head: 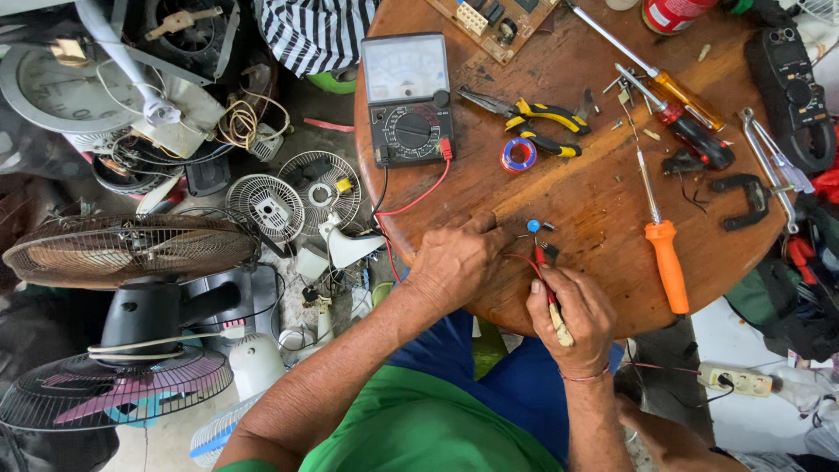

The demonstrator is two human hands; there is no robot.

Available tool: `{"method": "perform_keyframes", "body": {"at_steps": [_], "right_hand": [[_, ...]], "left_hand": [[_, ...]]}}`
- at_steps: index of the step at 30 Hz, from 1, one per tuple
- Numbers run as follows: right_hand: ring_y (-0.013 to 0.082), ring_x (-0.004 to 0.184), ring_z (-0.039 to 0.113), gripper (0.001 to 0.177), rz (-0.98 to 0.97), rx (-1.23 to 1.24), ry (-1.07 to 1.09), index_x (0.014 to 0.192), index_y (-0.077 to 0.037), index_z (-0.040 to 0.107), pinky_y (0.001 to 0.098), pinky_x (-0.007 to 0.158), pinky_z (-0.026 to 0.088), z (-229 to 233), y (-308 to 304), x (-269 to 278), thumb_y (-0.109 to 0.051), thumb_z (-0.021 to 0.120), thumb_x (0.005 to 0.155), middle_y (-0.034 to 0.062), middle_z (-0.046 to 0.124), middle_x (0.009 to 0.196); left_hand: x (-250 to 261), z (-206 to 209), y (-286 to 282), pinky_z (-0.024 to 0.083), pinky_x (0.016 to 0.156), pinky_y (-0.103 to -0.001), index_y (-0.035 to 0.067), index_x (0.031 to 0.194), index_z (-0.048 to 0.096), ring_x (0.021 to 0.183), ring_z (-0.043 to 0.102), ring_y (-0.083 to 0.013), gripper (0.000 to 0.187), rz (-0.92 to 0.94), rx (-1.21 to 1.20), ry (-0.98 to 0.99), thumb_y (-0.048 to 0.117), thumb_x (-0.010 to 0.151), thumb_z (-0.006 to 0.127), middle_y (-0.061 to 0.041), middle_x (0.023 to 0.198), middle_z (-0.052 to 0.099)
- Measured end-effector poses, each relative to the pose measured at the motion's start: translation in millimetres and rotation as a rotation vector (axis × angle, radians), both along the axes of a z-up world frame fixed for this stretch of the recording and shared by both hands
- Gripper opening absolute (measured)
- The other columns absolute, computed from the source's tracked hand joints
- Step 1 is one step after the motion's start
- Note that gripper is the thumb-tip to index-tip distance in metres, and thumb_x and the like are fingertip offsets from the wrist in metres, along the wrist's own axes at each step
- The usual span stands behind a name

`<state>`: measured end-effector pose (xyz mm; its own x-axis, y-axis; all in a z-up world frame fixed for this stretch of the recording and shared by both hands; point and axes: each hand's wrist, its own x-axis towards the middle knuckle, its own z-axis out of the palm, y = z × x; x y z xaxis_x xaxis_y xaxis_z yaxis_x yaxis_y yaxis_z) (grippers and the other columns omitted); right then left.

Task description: The person uses a multimeter to test small electronic components on a wooden table. They hold a component in one hand and touch the multimeter probes to its terminals with the other hand, checking readings on the analog meter.

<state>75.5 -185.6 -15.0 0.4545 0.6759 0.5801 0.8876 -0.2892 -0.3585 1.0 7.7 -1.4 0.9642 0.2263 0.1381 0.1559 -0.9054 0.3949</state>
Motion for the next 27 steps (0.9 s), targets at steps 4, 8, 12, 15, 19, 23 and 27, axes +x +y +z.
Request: {"method": "perform_keyframes", "body": {"at_steps": [4, 8, 12, 15, 19, 23, 27], "right_hand": [[0.0324, 0.077, 0.071, 0.013, -0.005, -0.020, 0.045, 0.105, -0.002, 0.076, 0.0435, 0.069, 0.058, 0.2, 0.3, -0.7, -0.009, 0.072, 0.095, 0.0142, 0.071, 0.089], [0.0322, 0.079, 0.071, 0.014, -0.024, -0.003, 0.035, 0.103, -0.003, 0.076, 0.0421, 0.070, 0.058, 8.1, 2.8, 0.0, -0.013, 0.071, 0.096, 0.0129, 0.072, 0.093], [0.0322, 0.076, 0.071, 0.013, -0.020, 0.008, 0.035, 0.103, -0.004, 0.077, 0.0422, 0.068, 0.058, 4.4, -1.0, 0.2, -0.012, 0.073, 0.093, 0.0128, 0.072, 0.090], [0.0340, 0.075, 0.071, 0.015, -0.012, 0.022, 0.042, 0.104, -0.002, 0.076, 0.0443, 0.066, 0.057, 4.4, 0.1, 1.6, -0.011, 0.072, 0.093, 0.0147, 0.070, 0.089], [0.0330, 0.074, 0.070, 0.015, -0.017, 0.027, 0.030, 0.104, -0.002, 0.076, 0.0425, 0.067, 0.058, 3.4, 0.2, 2.4, -0.011, 0.071, 0.094, 0.0143, 0.070, 0.090], [0.0341, 0.073, 0.070, 0.013, -0.005, 0.023, 0.032, 0.103, -0.001, 0.074, 0.0431, 0.065, 0.057, 7.6, 2.0, 1.9, -0.011, 0.069, 0.096, 0.0148, 0.069, 0.089], [0.0329, 0.073, 0.069, 0.013, -0.003, 0.000, -0.001, 0.102, -0.003, 0.073, 0.0429, 0.066, 0.057, 5.6, 0.6, 2.8, -0.013, 0.068, 0.096, 0.0140, 0.068, 0.088]], "left_hand": [[1.8, 6.8, -1.1, 0.047, 0.040, -0.028, 0.019, 0.053, 0.064, 0.048, 0.067, -0.0135, 0.032, 0.048, 0.014, -0.016, 0.013, 0.084, 0.058, 0.004, 0.046, 0.056], [4.8, -23.4, -4.5, 0.051, 0.046, -0.038, 0.026, 0.071, 0.073, 0.054, 0.067, -0.0221, 0.018, 0.044, -0.001, 0.030, 0.035, 0.081, 0.062, 0.005, 0.065, 0.062], [7.7, 3.8, 4.0, 0.051, 0.046, -0.031, 0.024, 0.070, 0.070, 0.055, 0.068, -0.0180, 0.021, -0.036, 0.069, 0.012, 0.028, 0.086, 0.058, 0.005, 0.062, 0.063], [7.3, 5.1, 1.0, 0.049, 0.043, -0.030, 0.026, 0.072, 0.073, 0.057, 0.069, -0.0188, 0.018, -0.026, 0.082, 0.056, 0.028, 0.085, 0.061, 0.006, 0.068, 0.067], [3.4, -6.0, -4.2, 0.052, 0.046, -0.033, 0.026, 0.075, 0.073, 0.059, 0.070, -0.0206, 0.017, -0.012, 0.030, 0.018, 0.032, 0.088, 0.064, 0.005, 0.069, 0.069], [-4.0, -21.4, -16.9, 0.055, 0.054, -0.038, 0.024, 0.093, 0.073, 0.075, 0.069, -0.0268, 0.014, 0.092, 0.005, -0.027, 0.035, 0.089, 0.065, 0.002, 0.094, 0.066], [-7.6, -28.9, -20.4, 0.055, 0.056, -0.037, 0.027, 0.091, 0.071, 0.081, 0.068, -0.0250, 0.011, 0.121, -0.018, -0.043, 0.036, 0.089, 0.065, 0.004, 0.093, 0.062]]}}
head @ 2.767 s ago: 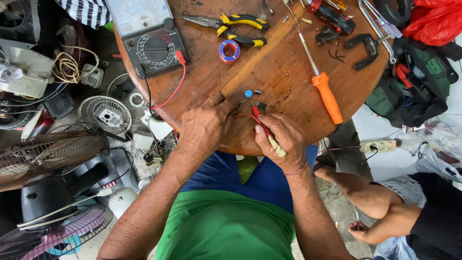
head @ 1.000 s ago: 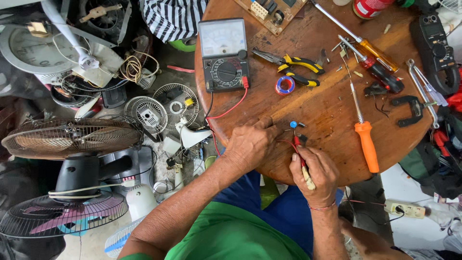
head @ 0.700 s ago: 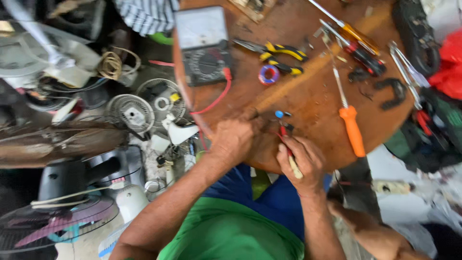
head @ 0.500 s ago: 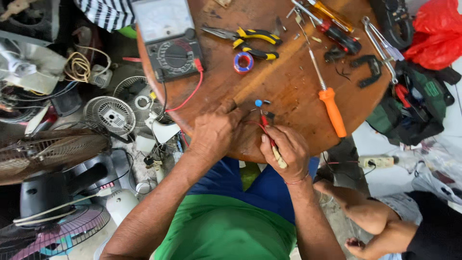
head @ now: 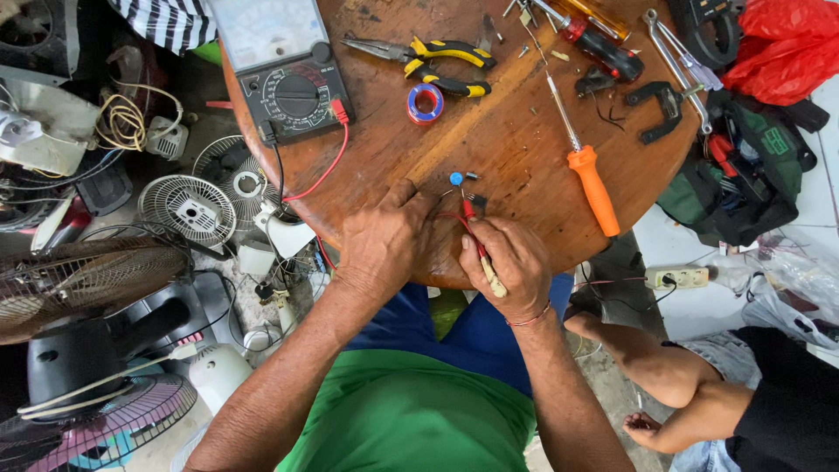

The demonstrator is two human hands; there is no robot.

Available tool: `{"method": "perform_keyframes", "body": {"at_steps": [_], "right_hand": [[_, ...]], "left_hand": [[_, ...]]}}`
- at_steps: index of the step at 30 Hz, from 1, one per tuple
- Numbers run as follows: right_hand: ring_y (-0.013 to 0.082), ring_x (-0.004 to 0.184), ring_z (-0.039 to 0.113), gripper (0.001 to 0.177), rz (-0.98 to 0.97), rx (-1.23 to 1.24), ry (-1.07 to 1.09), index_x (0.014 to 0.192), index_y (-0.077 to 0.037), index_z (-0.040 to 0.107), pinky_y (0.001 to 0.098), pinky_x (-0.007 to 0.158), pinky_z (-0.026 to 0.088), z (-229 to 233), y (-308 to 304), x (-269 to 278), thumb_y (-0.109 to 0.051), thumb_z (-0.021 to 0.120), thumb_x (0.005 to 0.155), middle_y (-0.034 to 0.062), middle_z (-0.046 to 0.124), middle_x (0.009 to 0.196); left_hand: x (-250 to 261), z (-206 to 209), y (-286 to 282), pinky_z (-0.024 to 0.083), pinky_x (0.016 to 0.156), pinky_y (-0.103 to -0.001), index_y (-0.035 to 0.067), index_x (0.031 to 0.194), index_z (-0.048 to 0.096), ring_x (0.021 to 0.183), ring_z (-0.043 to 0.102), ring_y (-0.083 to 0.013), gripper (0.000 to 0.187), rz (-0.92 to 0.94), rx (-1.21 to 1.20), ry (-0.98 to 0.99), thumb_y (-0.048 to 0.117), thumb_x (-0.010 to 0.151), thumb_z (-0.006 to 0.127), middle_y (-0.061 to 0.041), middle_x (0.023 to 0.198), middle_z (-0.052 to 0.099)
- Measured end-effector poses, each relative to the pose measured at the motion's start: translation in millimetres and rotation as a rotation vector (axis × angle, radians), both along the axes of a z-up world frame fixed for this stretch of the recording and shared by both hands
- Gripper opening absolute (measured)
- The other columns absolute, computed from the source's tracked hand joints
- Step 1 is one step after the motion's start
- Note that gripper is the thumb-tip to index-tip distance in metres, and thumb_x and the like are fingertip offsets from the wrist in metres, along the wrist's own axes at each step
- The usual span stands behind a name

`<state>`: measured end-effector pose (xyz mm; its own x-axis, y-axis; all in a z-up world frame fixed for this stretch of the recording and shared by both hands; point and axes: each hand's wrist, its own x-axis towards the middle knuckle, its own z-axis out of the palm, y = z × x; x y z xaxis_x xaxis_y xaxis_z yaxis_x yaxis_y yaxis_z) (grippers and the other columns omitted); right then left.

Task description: The person uses a multimeter to test small electronic components on a wooden table. They hold a component in one hand and touch the multimeter probes to its terminals with the other hand, checking readings on the analog meter.

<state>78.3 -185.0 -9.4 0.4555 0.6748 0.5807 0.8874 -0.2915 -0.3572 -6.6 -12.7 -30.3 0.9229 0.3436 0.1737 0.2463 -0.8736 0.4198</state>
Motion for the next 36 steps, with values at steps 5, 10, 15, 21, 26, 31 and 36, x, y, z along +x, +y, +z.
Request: {"method": "perform_keyframes", "body": {"at_steps": [5, 10, 15, 21, 26, 31, 36], "right_hand": [[0.0313, 0.074, 0.069, 0.014, -0.002, -0.006, -0.022, 0.103, -0.004, 0.073, 0.0411, 0.068, 0.057, -5.3, 0.0, 0.6, -0.016, 0.068, 0.097, 0.0132, 0.068, 0.089], [0.0331, 0.073, 0.069, 0.016, 0.015, 0.002, -0.032, 0.104, -0.002, 0.073, 0.0423, 0.067, 0.057, -1.8, 1.8, 0.7, -0.016, 0.067, 0.098, 0.0147, 0.068, 0.089], [0.0294, 0.073, 0.070, 0.015, -0.004, -0.036, -0.060, 0.100, -0.005, 0.073, 0.0404, 0.067, 0.058, -5.2, 1.3, 1.0, -0.020, 0.070, 0.096, 0.0111, 0.068, 0.089], [0.0309, 0.070, 0.068, 0.015, 0.006, -0.100, -0.056, 0.099, -0.005, 0.073, 0.0423, 0.063, 0.057, 1.5, 2.8, -0.1, -0.019, 0.069, 0.096, 0.0107, 0.066, 0.085], [0.0298, 0.071, 0.068, 0.016, 0.004, -0.076, -0.073, 0.104, -0.005, 0.072, 0.0421, 0.066, 0.057, -8.2, -0.6, 1.6, -0.017, 0.067, 0.095, 0.0108, 0.066, 0.088], [0.0280, 0.071, 0.067, 0.018, -0.001, -0.078, -0.100, 0.105, -0.005, 0.073, 0.0398, 0.066, 0.056, -11.7, -2.2, 1.6, -0.020, 0.067, 0.097, 0.0099, 0.066, 0.089], [0.0304, 0.068, 0.067, 0.015, 0.033, -0.106, -0.069, 0.103, -0.004, 0.070, 0.0427, 0.062, 0.055, -3.6, 0.1, 2.6, -0.017, 0.068, 0.096, 0.0112, 0.065, 0.085]], "left_hand": [[2.0, -8.2, -2.2, 0.055, 0.058, -0.035, 0.027, 0.091, 0.070, 0.082, 0.069, -0.0233, 0.012, 0.023, 0.029, -0.003, 0.038, 0.090, 0.065, 0.004, 0.094, 0.061], [2.2, -5.6, -0.5, 0.057, 0.056, -0.041, 0.028, 0.090, 0.071, 0.079, 0.070, -0.0260, 0.013, 0.003, -0.007, 0.061, 0.039, 0.087, 0.068, 0.004, 0.093, 0.062], [3.4, -3.4, -4.1, 0.055, 0.054, -0.041, 0.024, 0.094, 0.074, 0.075, 0.071, -0.0301, 0.015, 0.023, -0.006, 0.017, 0.037, 0.092, 0.065, 0.001, 0.088, 0.067], [-0.4, -7.0, -0.8, 0.057, 0.058, -0.035, 0.030, 0.093, 0.071, 0.077, 0.071, -0.0239, 0.012, -0.004, 0.012, 0.057, 0.041, 0.092, 0.064, 0.007, 0.092, 0.065], [2.7, 1.8, 1.8, 0.058, 0.056, -0.039, 0.027, 0.096, 0.071, 0.079, 0.071, -0.0275, 0.013, -0.005, -0.014, 0.023, 0.037, 0.090, 0.066, 0.002, 0.095, 0.064], [2.8, -1.4, 1.1, 0.059, 0.062, -0.037, 0.025, 0.094, 0.070, 0.084, 0.071, -0.0265, 0.013, -0.007, -0.051, 0.080, 0.036, 0.092, 0.063, 0.001, 0.098, 0.065], [2.3, 3.4, 4.4, 0.059, 0.061, -0.039, 0.028, 0.093, 0.073, 0.081, 0.073, -0.0261, 0.013, -0.006, -0.032, 0.090, 0.039, 0.090, 0.066, 0.005, 0.094, 0.067]]}}
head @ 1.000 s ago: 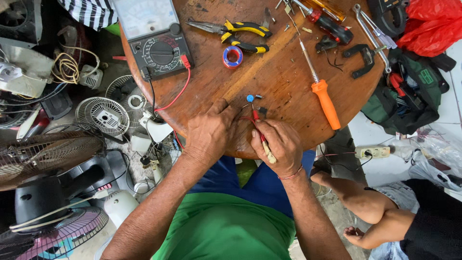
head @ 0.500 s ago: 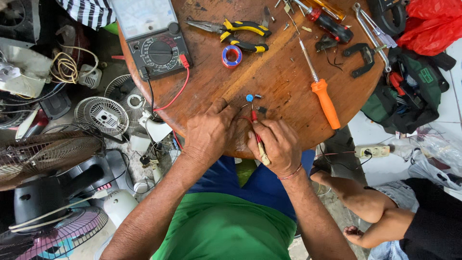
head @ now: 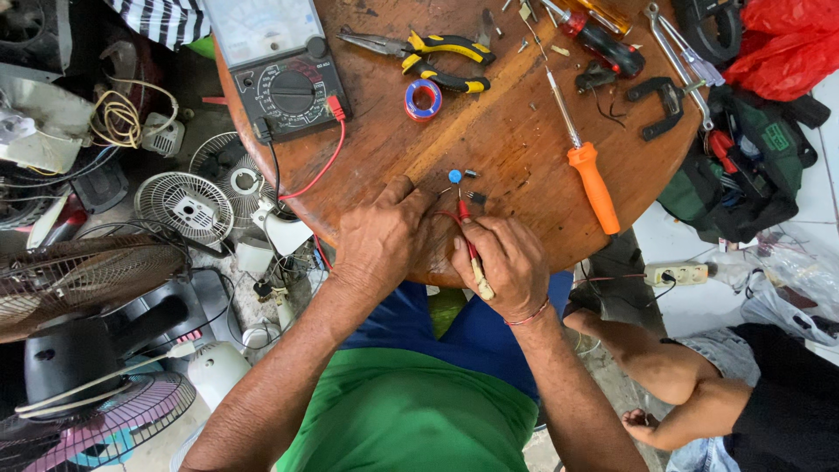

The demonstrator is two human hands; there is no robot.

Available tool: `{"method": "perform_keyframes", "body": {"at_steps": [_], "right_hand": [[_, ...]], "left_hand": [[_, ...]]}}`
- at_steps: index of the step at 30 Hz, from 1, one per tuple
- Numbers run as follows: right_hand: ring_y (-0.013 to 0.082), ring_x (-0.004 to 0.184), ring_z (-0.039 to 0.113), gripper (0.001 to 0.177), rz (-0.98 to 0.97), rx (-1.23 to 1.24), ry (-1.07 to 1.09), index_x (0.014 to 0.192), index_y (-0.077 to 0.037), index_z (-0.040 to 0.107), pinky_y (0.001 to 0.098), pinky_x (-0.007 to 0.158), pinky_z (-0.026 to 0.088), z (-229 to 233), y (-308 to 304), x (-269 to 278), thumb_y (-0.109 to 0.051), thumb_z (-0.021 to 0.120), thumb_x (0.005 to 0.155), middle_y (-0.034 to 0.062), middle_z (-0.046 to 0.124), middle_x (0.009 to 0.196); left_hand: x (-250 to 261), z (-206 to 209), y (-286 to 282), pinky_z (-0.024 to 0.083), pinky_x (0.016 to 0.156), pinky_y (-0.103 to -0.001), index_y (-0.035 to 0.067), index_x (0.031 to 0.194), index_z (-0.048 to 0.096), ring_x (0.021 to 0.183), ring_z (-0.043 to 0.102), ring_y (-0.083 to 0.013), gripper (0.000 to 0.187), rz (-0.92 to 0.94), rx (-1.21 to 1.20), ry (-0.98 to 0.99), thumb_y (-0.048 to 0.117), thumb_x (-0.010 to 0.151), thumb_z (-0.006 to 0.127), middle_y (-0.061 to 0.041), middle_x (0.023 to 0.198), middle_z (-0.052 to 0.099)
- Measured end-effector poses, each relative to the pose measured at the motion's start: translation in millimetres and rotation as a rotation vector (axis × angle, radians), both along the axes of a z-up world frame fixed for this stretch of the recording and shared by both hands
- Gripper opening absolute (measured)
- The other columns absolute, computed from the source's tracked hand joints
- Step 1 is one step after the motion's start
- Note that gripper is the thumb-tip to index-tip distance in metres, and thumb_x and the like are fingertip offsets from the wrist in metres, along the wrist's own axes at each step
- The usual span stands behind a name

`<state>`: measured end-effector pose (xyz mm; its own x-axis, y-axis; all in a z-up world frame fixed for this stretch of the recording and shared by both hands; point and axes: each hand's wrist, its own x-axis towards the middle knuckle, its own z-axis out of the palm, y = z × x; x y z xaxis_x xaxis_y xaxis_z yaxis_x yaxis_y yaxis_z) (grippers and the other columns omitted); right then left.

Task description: The person uses a multimeter to test small electronic components on a wooden table. They hold a component in one hand and touch the multimeter probes to its terminals with the other hand, checking readings on the analog meter.

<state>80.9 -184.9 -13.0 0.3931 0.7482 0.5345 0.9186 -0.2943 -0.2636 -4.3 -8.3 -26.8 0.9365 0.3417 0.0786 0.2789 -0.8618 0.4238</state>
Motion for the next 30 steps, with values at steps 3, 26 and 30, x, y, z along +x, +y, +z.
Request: {"method": "perform_keyframes", "body": {"at_steps": [3, 26, 30], "right_hand": [[0.0267, 0.071, 0.067, 0.015, -0.022, 0.023, -0.039, 0.104, -0.006, 0.073, 0.0380, 0.067, 0.057, 1.3, 2.6, -2.1, -0.018, 0.067, 0.097, 0.0087, 0.066, 0.089], [0.0326, 0.074, 0.069, 0.013, -0.010, 0.029, 0.008, 0.103, -0.003, 0.072, 0.0428, 0.064, 0.056, 5.3, 4.8, -7.8, -0.011, 0.070, 0.094, 0.0130, 0.067, 0.090], [0.0303, 0.076, 0.069, 0.014, -0.034, 0.031, -0.008, 0.104, -0.005, 0.074, 0.0405, 0.067, 0.057, -2.9, 0.6, -7.0, -0.014, 0.072, 0.093, 0.0113, 0.069, 0.091]], "left_hand": [[3.2, -5.7, -3.0, 0.059, 0.063, -0.038, 0.028, 0.097, 0.072, 0.081, 0.072, -0.0243, 0.014, 0.029, 0.023, -0.033, 0.038, 0.088, 0.067, 0.004, 0.094, 0.065], [-1.7, -20.5, -2.4, 0.059, 0.057, -0.039, 0.027, 0.093, 0.070, 0.078, 0.072, -0.0261, 0.014, 0.000, -0.003, -0.047, 0.037, 0.085, 0.066, 0.002, 0.099, 0.066], [-0.3, -20.7, -2.3, 0.059, 0.058, -0.041, 0.024, 0.095, 0.070, 0.081, 0.071, -0.0280, 0.015, -0.005, -0.051, -0.018, 0.035, 0.085, 0.067, 0.000, 0.100, 0.064]]}}
